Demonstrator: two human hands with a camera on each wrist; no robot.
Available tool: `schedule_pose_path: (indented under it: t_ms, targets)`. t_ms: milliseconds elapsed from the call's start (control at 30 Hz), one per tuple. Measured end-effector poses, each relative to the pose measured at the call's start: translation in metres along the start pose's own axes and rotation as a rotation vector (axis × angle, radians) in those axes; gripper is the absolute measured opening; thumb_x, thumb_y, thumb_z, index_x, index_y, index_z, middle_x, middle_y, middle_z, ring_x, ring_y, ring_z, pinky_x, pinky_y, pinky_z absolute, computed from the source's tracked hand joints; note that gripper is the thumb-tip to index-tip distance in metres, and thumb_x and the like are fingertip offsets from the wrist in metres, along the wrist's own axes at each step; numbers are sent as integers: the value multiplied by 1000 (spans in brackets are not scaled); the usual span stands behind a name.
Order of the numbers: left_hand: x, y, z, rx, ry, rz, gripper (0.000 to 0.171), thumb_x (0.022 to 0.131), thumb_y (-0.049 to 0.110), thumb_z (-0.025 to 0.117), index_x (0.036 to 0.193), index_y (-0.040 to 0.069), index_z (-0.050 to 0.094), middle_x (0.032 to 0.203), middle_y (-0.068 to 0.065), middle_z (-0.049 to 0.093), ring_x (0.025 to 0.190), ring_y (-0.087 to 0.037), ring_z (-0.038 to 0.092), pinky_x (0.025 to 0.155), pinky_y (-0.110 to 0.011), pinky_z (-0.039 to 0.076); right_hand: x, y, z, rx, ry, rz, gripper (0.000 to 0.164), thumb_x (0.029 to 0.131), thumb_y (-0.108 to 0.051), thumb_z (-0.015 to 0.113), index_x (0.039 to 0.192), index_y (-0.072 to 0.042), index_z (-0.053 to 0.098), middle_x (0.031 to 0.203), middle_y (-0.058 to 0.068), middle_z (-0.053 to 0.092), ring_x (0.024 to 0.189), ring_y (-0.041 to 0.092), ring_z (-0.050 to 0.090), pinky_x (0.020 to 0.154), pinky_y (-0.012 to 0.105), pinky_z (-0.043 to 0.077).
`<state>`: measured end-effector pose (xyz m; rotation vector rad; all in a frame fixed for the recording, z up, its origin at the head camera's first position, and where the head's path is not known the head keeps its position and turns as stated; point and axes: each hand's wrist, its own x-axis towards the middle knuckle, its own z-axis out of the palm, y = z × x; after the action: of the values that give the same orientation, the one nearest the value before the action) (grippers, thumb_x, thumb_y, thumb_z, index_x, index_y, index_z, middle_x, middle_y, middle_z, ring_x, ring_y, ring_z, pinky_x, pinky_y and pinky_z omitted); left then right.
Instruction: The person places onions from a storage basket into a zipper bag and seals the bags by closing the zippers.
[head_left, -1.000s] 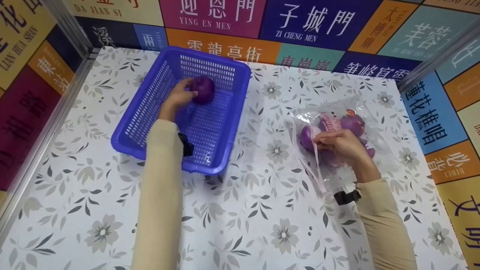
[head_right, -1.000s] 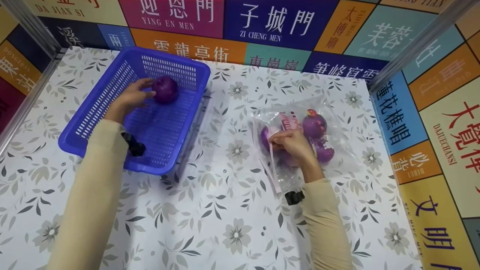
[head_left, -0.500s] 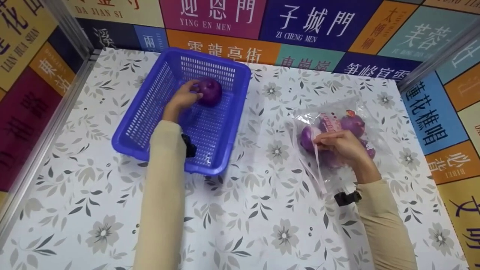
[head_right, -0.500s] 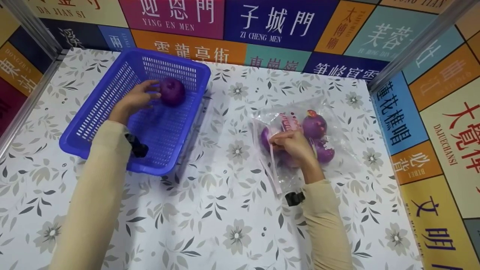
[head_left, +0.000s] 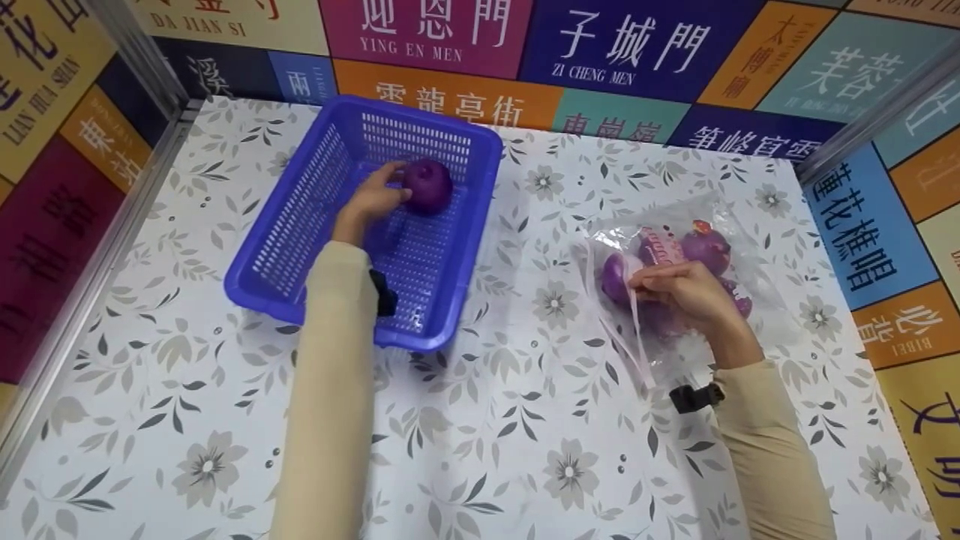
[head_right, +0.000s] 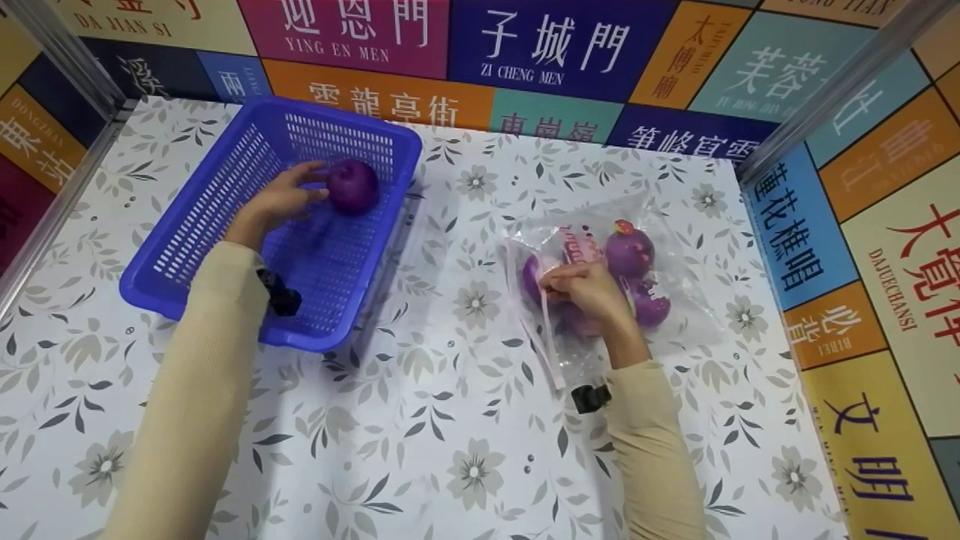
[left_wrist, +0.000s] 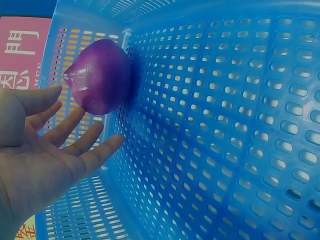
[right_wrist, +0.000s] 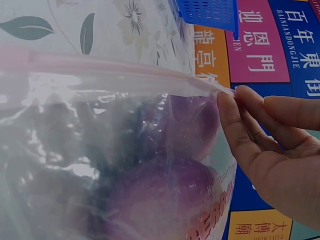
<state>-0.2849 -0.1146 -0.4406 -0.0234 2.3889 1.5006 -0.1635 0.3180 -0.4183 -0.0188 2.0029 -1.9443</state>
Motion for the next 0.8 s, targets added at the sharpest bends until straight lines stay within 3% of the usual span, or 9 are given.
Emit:
schedule_pose_path:
  t_ms: [367,533,800]
  targets:
    - [3,4,10,22,-10,1,53,90,6,49,140,8,32,142,-15,34,132,-31,24,108,-43,20,-1,1,-1,-29,-8,-9,25,87,13,45,106,30,44,86,11,68,81,21,65,81,34,51]
    - [5,5,14,21,-16,-16,55,90,7,50,141,12,30,144,-11,31,134,-28,21,110,-43,15,-1,1,-1,3,-4,-3,21,86,15,44,103,27,50,85,11,68,79,21,65,80,33,51]
    - [8,4,17,-10,-43,18,56,89,2,49,141,7,30,138,-17,37,127,-30,33,100,-39,35,0,2,-1,22,3,10,19,86,15,45,100,24,55,85,11,68,78,21,65,79,33,52]
